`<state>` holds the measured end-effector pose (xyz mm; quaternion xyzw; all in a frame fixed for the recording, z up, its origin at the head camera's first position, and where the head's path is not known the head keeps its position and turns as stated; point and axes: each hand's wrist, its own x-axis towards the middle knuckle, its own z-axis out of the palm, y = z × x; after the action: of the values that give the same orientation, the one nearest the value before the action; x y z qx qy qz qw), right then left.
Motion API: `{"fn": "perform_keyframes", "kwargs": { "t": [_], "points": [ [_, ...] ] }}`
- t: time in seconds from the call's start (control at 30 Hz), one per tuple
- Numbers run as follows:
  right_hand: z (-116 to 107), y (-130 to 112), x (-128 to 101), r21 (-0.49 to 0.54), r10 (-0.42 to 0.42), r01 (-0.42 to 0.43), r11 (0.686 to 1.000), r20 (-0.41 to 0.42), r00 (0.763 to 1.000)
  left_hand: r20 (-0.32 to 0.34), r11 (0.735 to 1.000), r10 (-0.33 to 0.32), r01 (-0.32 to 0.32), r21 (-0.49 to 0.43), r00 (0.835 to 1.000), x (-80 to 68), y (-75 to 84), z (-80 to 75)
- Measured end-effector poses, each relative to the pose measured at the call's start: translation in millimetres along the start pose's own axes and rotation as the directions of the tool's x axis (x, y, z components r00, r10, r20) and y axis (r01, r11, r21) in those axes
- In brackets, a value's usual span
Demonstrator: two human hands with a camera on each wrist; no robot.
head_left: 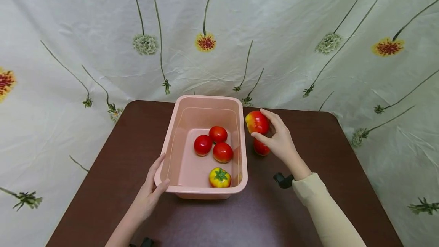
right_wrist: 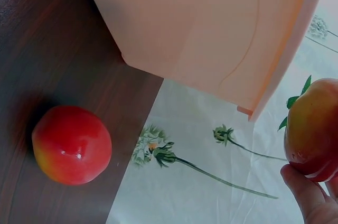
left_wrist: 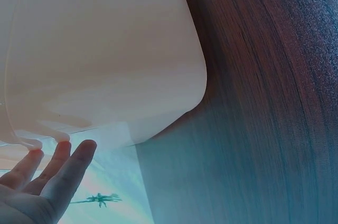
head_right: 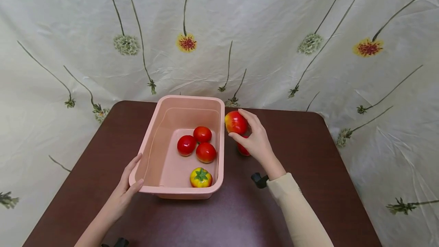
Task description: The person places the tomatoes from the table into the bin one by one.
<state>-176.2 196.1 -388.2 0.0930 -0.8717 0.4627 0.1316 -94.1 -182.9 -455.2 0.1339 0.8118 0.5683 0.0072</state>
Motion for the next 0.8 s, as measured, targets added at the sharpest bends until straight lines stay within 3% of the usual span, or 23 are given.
{"fn": "perform_keyframes", "kwargs": {
  "t": [0.8],
  "points": [
    [7, -26, 5, 0.008, -0.066, 0.065, 0.998, 0.034, 0.997, 0.0, 1.0, -0.021, 0.021, 0.022, 1.0, 0.3, -1.1, 0.0]
  ]
}}
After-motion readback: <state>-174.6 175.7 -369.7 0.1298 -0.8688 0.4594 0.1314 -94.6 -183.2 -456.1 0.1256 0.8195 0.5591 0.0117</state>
